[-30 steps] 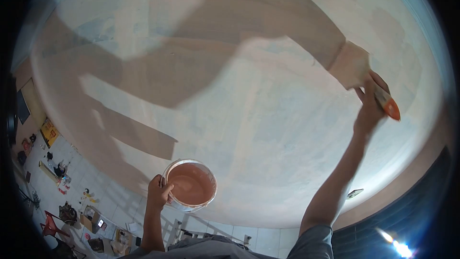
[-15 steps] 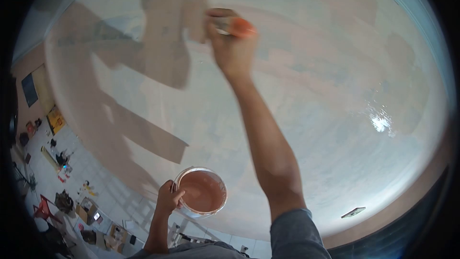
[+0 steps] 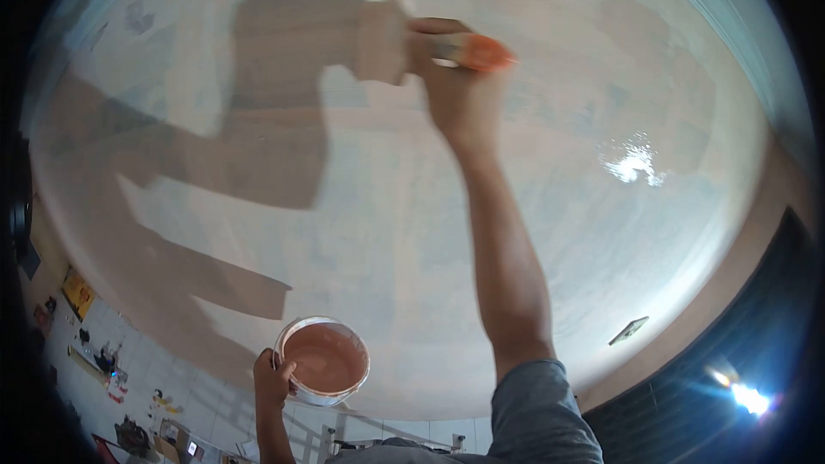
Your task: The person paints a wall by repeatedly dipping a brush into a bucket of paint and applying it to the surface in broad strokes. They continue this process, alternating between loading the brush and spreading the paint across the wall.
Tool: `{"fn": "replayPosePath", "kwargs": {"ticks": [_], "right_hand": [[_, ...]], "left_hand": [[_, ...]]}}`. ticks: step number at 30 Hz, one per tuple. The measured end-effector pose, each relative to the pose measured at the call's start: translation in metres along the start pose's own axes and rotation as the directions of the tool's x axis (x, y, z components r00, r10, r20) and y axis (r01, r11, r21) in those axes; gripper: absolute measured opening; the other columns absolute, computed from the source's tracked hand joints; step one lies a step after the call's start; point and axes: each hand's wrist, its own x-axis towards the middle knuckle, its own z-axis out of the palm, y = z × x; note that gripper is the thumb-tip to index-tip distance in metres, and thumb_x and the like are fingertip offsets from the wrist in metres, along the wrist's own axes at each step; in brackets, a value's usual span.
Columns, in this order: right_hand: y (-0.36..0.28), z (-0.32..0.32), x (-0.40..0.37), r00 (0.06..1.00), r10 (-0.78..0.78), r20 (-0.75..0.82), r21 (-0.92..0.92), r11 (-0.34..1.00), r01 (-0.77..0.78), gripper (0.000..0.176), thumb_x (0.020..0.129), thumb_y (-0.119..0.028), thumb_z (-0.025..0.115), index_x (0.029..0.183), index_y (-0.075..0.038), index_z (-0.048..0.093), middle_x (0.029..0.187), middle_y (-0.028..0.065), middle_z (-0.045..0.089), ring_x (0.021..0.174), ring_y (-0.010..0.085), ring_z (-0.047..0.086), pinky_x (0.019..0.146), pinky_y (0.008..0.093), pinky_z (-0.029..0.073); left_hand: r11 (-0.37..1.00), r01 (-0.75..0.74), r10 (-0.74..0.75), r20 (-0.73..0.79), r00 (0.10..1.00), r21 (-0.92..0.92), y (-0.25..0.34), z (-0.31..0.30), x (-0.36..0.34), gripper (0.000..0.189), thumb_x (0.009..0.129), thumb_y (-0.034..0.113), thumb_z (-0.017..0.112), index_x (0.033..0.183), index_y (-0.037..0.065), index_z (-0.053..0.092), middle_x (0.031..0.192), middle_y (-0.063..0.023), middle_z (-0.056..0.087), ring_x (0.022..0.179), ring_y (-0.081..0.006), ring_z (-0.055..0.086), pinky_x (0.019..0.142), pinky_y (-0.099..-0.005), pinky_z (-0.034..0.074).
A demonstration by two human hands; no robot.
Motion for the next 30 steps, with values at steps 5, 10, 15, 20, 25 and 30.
{"fn": "replayPosePath", "kwargs": {"ticks": [5,10,15,20,25,30], "right_hand": [[-0.043,-0.143,0.006,0.983,0.047,-0.18,-0.194,0.978,-0.082,0.024,0.09,-0.014,0.066,0.107,0.001,0.065,0.102,0.0103,0.067,0.089,0.0173,0.066,0.078,0.0339,0.06],[-0.084,-0.247,0.003,0.934,-0.067,-0.351,-0.389,0.918,-0.08,0.02,0.088,-0.01,0.067,0.105,0.001,0.067,0.099,0.0093,0.066,0.088,0.0148,0.065,0.078,0.0303,0.06],[-0.075,-0.296,0.001,0.902,-0.296,-0.314,-0.603,0.796,0.051,0.019,0.086,-0.008,0.068,0.103,0.001,0.068,0.093,0.007,0.068,0.085,0.0127,0.064,0.073,0.0249,0.054],[-0.052,-0.263,0.004,0.819,-0.532,-0.217,-0.844,0.523,0.116,0.009,0.083,-0.011,0.07,0.089,-0.005,0.071,0.082,0.0051,0.07,0.074,0.0145,0.066,0.069,0.028,0.051],[-0.041,-0.194,0.008,0.791,-0.61,-0.039,-0.924,0.323,0.204,0.008,0.079,-0.008,0.069,0.086,-0.005,0.07,0.079,0.0133,0.067,0.069,0.0297,0.066,0.063,0.0376,0.052],[-0.041,-0.079,-0.008,0.838,-0.522,0.157,-0.898,0.277,0.341,0.011,0.074,-0.001,0.06,0.084,-0.004,0.061,0.08,0.0145,0.06,0.074,0.032,0.06,0.06,0.0428,0.05]], "left_hand": [[0.998,-0.016,0.022,0.082,0.996,-0.062,0.012,-0.008,0.003,0.023,0.077,0.002,0.063,0.072,0.003,0.041,0.058,-0.0062,0.046,0.038,-0.0167,0.051,0.031,-0.0299,0.042],[0.996,-0.037,0.048,0.133,0.99,-0.084,0.009,-0.011,0.006,0.023,0.078,0.002,0.062,0.072,0.003,0.04,0.058,-0.0063,0.046,0.036,-0.0167,0.05,0.03,-0.0293,0.043],[0.997,0.023,-0.013,0.131,0.991,-0.076,0.004,-0.011,0.016,0.016,0.079,0.005,0.061,0.077,0.004,0.045,0.06,-0.0071,0.05,0.036,-0.0157,0.048,0.029,-0.0278,0.04],[0.999,-0.039,0.043,0.133,0.99,-0.036,-0.01,-0.015,0.024,0.014,0.078,0.007,0.06,0.078,0.003,0.047,0.063,-0.0073,0.051,0.037,-0.0161,0.048,0.029,-0.0282,0.041],[0.996,-0.048,0.058,0.151,0.987,-0.069,-0.015,-0.016,0.027,0.014,0.077,0.007,0.06,0.079,0.003,0.047,0.063,-0.0064,0.051,0.037,-0.0158,0.048,0.03,-0.0281,0.042],[0.997,-0.019,0.031,0.152,0.988,-0.081,-0.012,-0.017,0.029,0.012,0.078,0.005,0.059,0.08,0.003,0.048,0.063,-0.0056,0.051,0.037,-0.0146,0.049,0.029,-0.0273,0.041]]}}
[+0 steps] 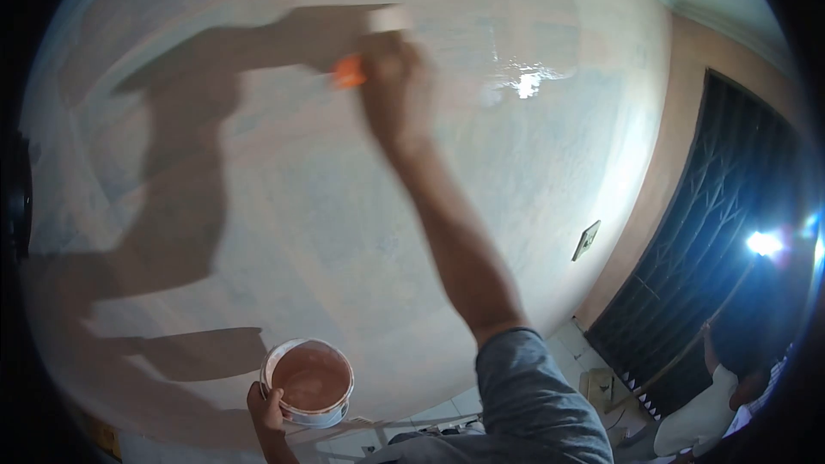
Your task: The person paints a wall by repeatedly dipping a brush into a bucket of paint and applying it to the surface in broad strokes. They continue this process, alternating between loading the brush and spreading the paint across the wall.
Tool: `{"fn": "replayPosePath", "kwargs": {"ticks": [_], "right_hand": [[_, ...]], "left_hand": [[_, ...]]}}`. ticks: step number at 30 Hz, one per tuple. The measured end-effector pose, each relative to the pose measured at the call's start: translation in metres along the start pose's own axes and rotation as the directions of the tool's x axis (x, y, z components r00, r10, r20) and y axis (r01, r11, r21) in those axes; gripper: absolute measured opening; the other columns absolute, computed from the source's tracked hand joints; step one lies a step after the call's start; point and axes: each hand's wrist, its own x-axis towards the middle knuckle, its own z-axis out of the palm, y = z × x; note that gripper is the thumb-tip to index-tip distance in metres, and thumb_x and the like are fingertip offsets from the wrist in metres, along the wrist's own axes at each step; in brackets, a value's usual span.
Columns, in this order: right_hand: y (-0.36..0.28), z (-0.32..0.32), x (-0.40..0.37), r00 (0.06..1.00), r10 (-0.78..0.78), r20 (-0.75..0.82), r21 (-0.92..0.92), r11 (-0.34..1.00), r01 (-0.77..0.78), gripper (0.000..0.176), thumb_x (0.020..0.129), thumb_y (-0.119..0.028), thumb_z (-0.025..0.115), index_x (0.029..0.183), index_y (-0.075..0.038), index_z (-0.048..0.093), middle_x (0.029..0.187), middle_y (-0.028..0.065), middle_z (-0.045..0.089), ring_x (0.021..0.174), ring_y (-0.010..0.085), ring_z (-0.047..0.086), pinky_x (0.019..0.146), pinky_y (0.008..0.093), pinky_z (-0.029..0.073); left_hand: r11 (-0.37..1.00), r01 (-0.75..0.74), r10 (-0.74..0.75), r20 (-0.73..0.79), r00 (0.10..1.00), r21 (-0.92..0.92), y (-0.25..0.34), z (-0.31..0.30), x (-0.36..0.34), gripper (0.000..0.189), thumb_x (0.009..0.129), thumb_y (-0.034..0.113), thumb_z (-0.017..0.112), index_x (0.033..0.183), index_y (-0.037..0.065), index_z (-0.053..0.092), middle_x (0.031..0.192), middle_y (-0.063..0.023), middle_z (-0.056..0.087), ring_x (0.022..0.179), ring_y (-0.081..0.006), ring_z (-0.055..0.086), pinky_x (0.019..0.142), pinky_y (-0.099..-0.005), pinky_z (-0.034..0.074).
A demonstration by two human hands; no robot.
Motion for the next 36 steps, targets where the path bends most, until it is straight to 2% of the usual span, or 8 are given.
{"fn": "replayPosePath", "kwargs": {"ticks": [6,11,16,17,20,26,33,36], "right_hand": [[-0.167,-0.016,0.028,0.994,0.058,0.095,0.545,0.832,-0.101,0.025,0.072,-0.002,0.065,0.096,-0.002,0.062,0.097,0.0151,0.062,0.082,0.0303,0.064,0.066,0.0391,0.054],[-0.142,-0.021,0.007,0.981,0.186,0.061,0.686,0.706,-0.176,0.024,0.068,0.001,0.065,0.093,0.0,0.063,0.096,0.0169,0.061,0.084,0.0335,0.063,0.069,0.0404,0.053],[-0.014,-0.051,-0.055,0.95,0.312,-0.015,0.483,0.834,-0.267,0.018,0.088,0.002,0.064,0.105,0.0,0.065,0.107,0.0094,0.063,0.097,0.0149,0.061,0.078,0.0262,0.052],[0.009,-0.055,-0.064,0.912,0.409,-0.042,0.579,0.754,-0.311,0.018,0.088,0.003,0.064,0.106,0.001,0.065,0.107,0.009,0.064,0.095,0.0153,0.062,0.078,0.028,0.053],[0.059,-0.073,-0.056,0.924,0.365,-0.115,-0.001,0.93,-0.367,0.014,0.085,-0.001,0.065,0.099,-0.001,0.069,0.094,0.0103,0.068,0.081,0.0202,0.066,0.072,0.0321,0.054],[0.085,-0.042,-0.048,0.958,0.254,-0.129,-0.132,0.954,-0.271,0.012,0.081,-0.006,0.069,0.093,-0.007,0.071,0.087,0.007,0.069,0.078,0.0222,0.067,0.067,0.033,0.053],[-0.09,0.028,-0.059,0.995,0.075,0.061,-0.005,0.997,-0.075,0.026,0.075,0.001,0.066,0.1,-0.006,0.067,0.091,0.0101,0.065,0.069,0.0193,0.062,0.052,0.0304,0.05],[-0.201,0.029,-0.037,0.983,0.098,0.153,0.434,0.887,-0.156,0.037,0.069,-0.005,0.067,0.106,0.0,0.065,0.105,0.0142,0.057,0.079,0.0221,0.064,0.056,0.0312,0.055]], "left_hand": [[0.999,-0.027,0.026,0.045,0.999,0.023,0.016,-0.002,0.0,0.011,0.079,0.006,0.06,0.08,0.003,0.049,0.063,-0.0052,0.052,0.038,-0.0143,0.049,0.029,-0.0274,0.041],[1.0,0.016,-0.015,0.081,0.997,-0.017,0.027,-0.002,-0.004,0.012,0.08,0.006,0.059,0.08,0.003,0.048,0.062,-0.0052,0.051,0.037,-0.014,0.048,0.029,-0.0269,0.039],[0.998,0.048,-0.045,0.094,0.995,-0.03,0.013,-0.005,0.0,0.012,0.08,0.006,0.059,0.081,0.003,0.048,0.063,-0.0052,0.051,0.037,-0.0142,0.048,0.029,-0.0268,0.039],[0.997,0.056,-0.053,0.07,0.996,-0.043,0.007,-0.003,0.003,0.012,0.08,0.006,0.059,0.081,0.003,0.048,0.063,-0.0052,0.051,0.037,-0.0142,0.048,0.029,-0.0268,0.039],[0.999,0.047,-0.046,0.057,0.997,-0.006,0.012,0.002,0.006,0.014,0.08,0.006,0.06,0.08,0.004,0.047,0.064,-0.0055,0.051,0.037,-0.0144,0.048,0.029,-0.0272,0.04],[0.996,0.093,-0.092,0.06,0.994,-0.016,0.023,0.006,0.005,0.021,0.078,0.003,0.063,0.075,0.003,0.042,0.062,-0.0052,0.048,0.038,-0.0162,0.052,0.029,-0.0294,0.045],[0.993,0.112,-0.11,0.08,0.991,-0.03,0.034,0.003,0.004,0.019,0.079,0.004,0.063,0.077,0.003,0.045,0.063,-0.0064,0.052,0.039,-0.0166,0.055,0.029,-0.0285,0.045],[0.995,0.095,-0.093,0.109,0.99,-0.016,0.041,0.005,0.007,0.017,0.08,0.005,0.062,0.078,0.004,0.045,0.062,-0.0057,0.051,0.039,-0.0152,0.052,0.03,-0.0276,0.042]]}}
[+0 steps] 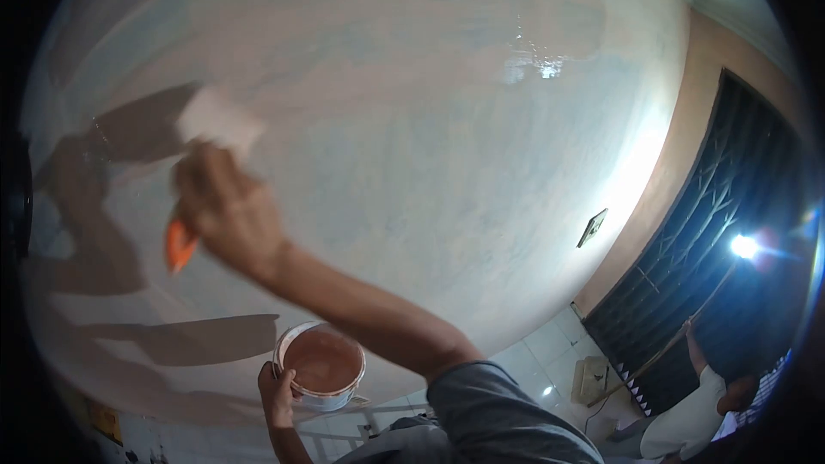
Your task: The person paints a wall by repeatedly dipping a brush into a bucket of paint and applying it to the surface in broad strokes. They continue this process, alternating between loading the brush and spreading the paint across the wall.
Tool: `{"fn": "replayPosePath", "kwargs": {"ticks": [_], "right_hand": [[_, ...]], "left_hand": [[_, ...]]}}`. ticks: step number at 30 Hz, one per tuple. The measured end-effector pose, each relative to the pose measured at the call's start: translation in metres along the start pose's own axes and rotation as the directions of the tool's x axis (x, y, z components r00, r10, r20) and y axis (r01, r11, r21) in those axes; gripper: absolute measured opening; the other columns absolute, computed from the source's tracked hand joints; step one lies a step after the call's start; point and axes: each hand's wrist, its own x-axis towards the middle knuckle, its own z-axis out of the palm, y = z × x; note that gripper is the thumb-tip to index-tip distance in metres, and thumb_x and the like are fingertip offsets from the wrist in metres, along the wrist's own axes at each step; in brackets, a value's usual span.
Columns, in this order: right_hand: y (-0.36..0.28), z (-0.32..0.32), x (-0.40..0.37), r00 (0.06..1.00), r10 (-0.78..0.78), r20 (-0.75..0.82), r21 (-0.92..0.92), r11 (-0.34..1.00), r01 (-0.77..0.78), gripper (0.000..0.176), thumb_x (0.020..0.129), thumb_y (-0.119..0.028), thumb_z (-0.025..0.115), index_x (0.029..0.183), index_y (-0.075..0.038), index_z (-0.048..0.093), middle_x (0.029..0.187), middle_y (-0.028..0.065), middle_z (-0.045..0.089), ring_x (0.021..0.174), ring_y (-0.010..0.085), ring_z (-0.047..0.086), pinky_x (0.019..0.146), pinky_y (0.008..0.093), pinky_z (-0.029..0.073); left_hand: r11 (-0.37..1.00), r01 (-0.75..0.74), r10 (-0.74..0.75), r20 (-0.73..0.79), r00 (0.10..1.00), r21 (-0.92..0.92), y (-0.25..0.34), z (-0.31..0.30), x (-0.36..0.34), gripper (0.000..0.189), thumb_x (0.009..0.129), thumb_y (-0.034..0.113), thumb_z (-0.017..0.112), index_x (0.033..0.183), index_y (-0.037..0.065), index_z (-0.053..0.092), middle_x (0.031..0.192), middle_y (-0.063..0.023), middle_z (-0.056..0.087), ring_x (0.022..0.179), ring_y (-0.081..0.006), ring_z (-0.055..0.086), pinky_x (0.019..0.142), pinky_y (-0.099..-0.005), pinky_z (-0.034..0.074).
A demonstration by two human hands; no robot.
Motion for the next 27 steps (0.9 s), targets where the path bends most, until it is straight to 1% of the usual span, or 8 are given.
{"fn": "replayPosePath", "kwargs": {"ticks": [7,8,9,10,11,15,22,27], "right_hand": [[0.007,-0.037,-0.01,0.999,-0.023,-0.039,0.155,0.987,0.029,0.038,0.069,-0.003,0.067,0.106,0.001,0.064,0.107,0.0165,0.058,0.09,0.0259,0.064,0.062,0.0312,0.056],[0.017,-0.064,-0.014,0.947,0.283,0.152,0.318,0.893,-0.318,0.035,0.069,-0.002,0.069,0.104,0.001,0.066,0.107,0.0143,0.059,0.088,0.0243,0.064,0.063,0.0318,0.056],[0.049,-0.078,-0.024,0.971,0.24,0.01,0.446,0.868,-0.219,0.027,0.077,-0.002,0.067,0.104,0.001,0.066,0.109,0.0128,0.06,0.09,0.0217,0.064,0.068,0.0304,0.055],[0.049,-0.116,-0.01,0.912,0.381,0.151,-0.055,0.925,-0.377,0.023,0.088,-0.006,0.061,0.109,0.002,0.063,0.111,0.0123,0.06,0.093,0.0201,0.063,0.074,0.0292,0.053],[0.105,-0.107,-0.043,0.963,0.2,-0.183,0.142,0.974,-0.175,0.021,0.091,-0.006,0.058,0.11,0.002,0.062,0.109,0.0115,0.061,0.095,0.0205,0.062,0.079,0.0295,0.052],[0.136,-0.15,-0.005,0.972,-0.038,-0.234,-0.461,0.884,-0.077,0.012,0.089,-0.003,0.062,0.099,-0.003,0.068,0.092,0.0086,0.067,0.086,0.0224,0.064,0.077,0.0342,0.052],[0.13,-0.092,-0.009,0.97,0.011,-0.243,-0.485,0.865,-0.131,0.016,0.084,-0.004,0.065,0.099,-0.008,0.071,0.086,0.0052,0.064,0.077,0.0191,0.064,0.063,0.0316,0.052],[0.074,-0.006,-0.038,0.993,0.03,-0.111,-0.131,0.99,-0.044,0.023,0.073,0.001,0.067,0.095,-0.005,0.069,0.097,0.0088,0.061,0.087,0.0198,0.064,0.063,0.0334,0.053]], "left_hand": [[0.999,0.002,-0.001,0.03,1.0,-0.032,0.003,0.011,-0.006,0.018,0.08,0.005,0.063,0.08,0.003,0.045,0.06,-0.0062,0.052,0.039,-0.0166,0.055,0.031,-0.0278,0.046],[0.999,0.01,-0.009,0.011,1.0,-0.041,0.004,0.012,-0.009,0.018,0.08,0.005,0.063,0.08,0.003,0.045,0.06,-0.0062,0.052,0.039,-0.0166,0.055,0.031,-0.0278,0.046],[0.998,0.011,-0.008,0.038,0.999,-0.063,0.006,0.011,-0.012,0.019,0.081,0.005,0.063,0.079,0.004,0.044,0.06,-0.0062,0.052,0.039,-0.0162,0.055,0.031,-0.0278,0.045],[0.996,0.011,-0.006,0.053,0.999,-0.089,0.006,0.006,-0.017,0.019,0.081,0.005,0.063,0.079,0.004,0.044,0.059,-0.0063,0.052,0.039,-0.0158,0.055,0.031,-0.0278,0.045],[1.0,0.006,-0.006,0.015,1.0,-0.01,0.002,0.012,-0.011,0.02,0.081,0.005,0.064,0.078,0.004,0.044,0.057,-0.0063,0.051,0.039,-0.0162,0.055,0.03,-0.0279,0.042],[0.995,0.053,-0.053,0.003,0.999,-0.089,-0.012,0.008,-0.008,0.02,0.081,0.005,0.064,0.078,0.004,0.044,0.058,-0.007,0.052,0.041,-0.0166,0.056,0.031,-0.0281,0.041],[0.994,0.084,-0.086,-0.038,0.996,-0.064,-0.006,0.014,-0.012,0.02,0.082,0.004,0.063,0.077,0.003,0.044,0.056,-0.0078,0.052,0.043,-0.0169,0.058,0.035,-0.0282,0.044],[0.991,0.112,-0.118,-0.075,0.99,-0.08,-0.019,0.018,-0.011,0.019,0.082,0.004,0.063,0.077,0.003,0.044,0.056,-0.0077,0.053,0.041,-0.017,0.057,0.035,-0.0281,0.044]]}}
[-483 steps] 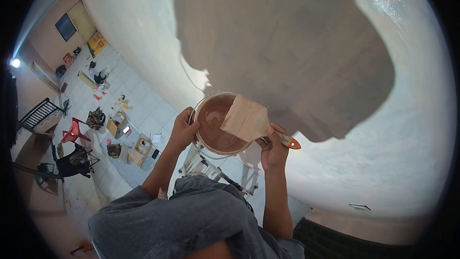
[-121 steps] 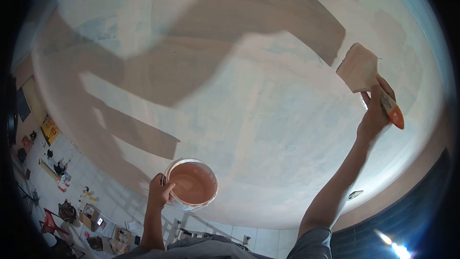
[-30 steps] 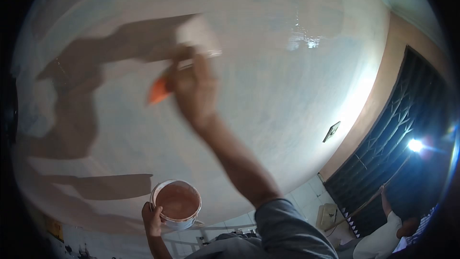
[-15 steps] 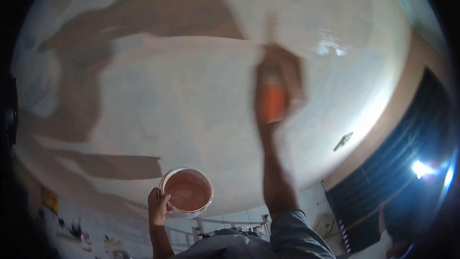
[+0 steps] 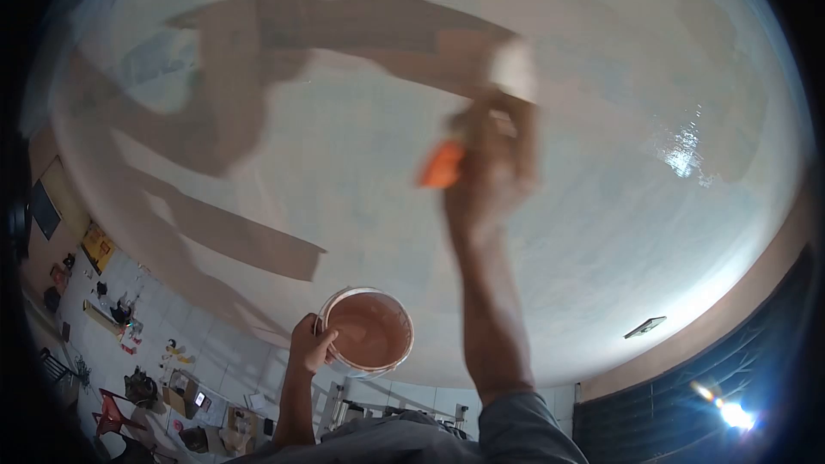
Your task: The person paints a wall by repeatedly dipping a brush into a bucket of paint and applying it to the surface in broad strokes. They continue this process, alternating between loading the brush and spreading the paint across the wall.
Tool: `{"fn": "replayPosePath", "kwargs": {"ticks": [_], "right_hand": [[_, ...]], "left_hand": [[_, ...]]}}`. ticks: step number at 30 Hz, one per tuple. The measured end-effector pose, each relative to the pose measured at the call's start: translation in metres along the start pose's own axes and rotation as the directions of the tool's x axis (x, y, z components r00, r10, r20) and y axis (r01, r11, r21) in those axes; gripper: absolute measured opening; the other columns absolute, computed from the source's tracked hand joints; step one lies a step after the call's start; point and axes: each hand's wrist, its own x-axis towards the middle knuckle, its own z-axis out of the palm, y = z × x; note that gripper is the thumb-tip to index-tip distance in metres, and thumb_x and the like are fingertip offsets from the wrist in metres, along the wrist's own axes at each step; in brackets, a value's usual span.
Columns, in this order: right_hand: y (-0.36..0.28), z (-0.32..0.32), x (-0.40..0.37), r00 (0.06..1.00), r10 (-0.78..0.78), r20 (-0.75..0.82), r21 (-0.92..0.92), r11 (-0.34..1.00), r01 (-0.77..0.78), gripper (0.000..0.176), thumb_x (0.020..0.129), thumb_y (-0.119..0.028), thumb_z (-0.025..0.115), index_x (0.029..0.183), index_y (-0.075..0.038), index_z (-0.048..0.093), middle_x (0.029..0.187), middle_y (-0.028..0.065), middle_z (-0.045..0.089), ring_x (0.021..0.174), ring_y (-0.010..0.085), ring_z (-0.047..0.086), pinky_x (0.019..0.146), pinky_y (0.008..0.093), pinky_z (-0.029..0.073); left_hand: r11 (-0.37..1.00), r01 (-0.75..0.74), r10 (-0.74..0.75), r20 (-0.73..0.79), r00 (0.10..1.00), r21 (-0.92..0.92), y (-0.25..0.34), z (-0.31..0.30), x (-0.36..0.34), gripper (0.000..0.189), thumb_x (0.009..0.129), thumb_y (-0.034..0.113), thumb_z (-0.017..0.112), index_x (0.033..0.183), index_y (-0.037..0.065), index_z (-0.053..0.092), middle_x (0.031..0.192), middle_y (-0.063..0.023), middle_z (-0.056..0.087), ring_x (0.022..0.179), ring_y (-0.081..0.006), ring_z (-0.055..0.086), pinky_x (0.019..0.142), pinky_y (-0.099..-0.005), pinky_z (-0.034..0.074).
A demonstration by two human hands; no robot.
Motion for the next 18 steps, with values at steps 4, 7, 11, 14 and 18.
{"fn": "replayPosePath", "kwargs": {"ticks": [4,7,11,14,18], "right_hand": [[-0.093,0.06,-0.013,0.979,-0.057,0.197,0.245,0.969,0.007,0.029,0.07,-0.007,0.065,0.099,-0.004,0.063,0.099,0.0105,0.055,0.08,0.0245,0.061,0.054,0.0347,0.053],[-0.131,0.075,-0.009,0.972,-0.085,0.217,0.419,0.908,-0.015,0.025,0.07,-0.005,0.064,0.094,-0.005,0.061,0.096,0.0091,0.053,0.085,0.0241,0.061,0.057,0.0344,0.053],[-0.125,0.101,0.0,0.977,0.018,0.213,0.688,0.707,-0.163,0.023,0.07,-0.001,0.07,0.092,-0.006,0.07,0.093,0.0111,0.064,0.077,0.0258,0.067,0.066,0.0353,0.055],[-0.108,0.117,0.005,0.982,0.107,0.153,0.74,0.646,-0.186,0.018,0.073,-0.001,0.071,0.09,-0.006,0.071,0.09,0.0118,0.066,0.075,0.0258,0.067,0.066,0.034,0.055],[-0.074,0.115,0.006,0.954,0.151,0.26,0.724,0.623,-0.296,0.014,0.082,0.0,0.067,0.095,-0.003,0.069,0.09,0.0093,0.067,0.074,0.0179,0.066,0.065,0.0301,0.053]], "left_hand": [[1.0,-0.024,0.024,-0.045,0.999,-0.009,-0.007,0.002,0.0,0.018,0.082,0.004,0.062,0.078,0.003,0.045,0.058,-0.0074,0.053,0.041,-0.0166,0.056,0.035,-0.0288,0.043],[0.998,-0.053,0.049,-0.093,0.994,-0.037,-0.011,0.004,0.0,0.021,0.082,0.007,0.064,0.077,0.005,0.044,0.053,-0.0073,0.051,0.037,-0.0159,0.053,0.032,-0.0276,0.042],[0.997,-0.054,0.046,-0.132,0.99,-0.058,-0.013,0.005,-0.004,0.021,0.081,0.006,0.064,0.076,0.004,0.044,0.053,-0.007,0.051,0.037,-0.0159,0.052,0.032,-0.0281,0.042],[0.998,-0.053,0.047,-0.142,0.989,-0.043,-0.011,0.006,-0.005,0.02,0.081,0.005,0.064,0.077,0.004,0.045,0.053,-0.0071,0.051,0.037,-0.0159,0.052,0.032,-0.0281,0.042],[0.999,-0.035,0.03,-0.125,0.992,-0.038,-0.012,0.007,-0.001,0.018,0.081,0.005,0.064,0.078,0.003,0.046,0.054,-0.0071,0.051,0.037,-0.016,0.053,0.032,-0.028,0.042]]}}
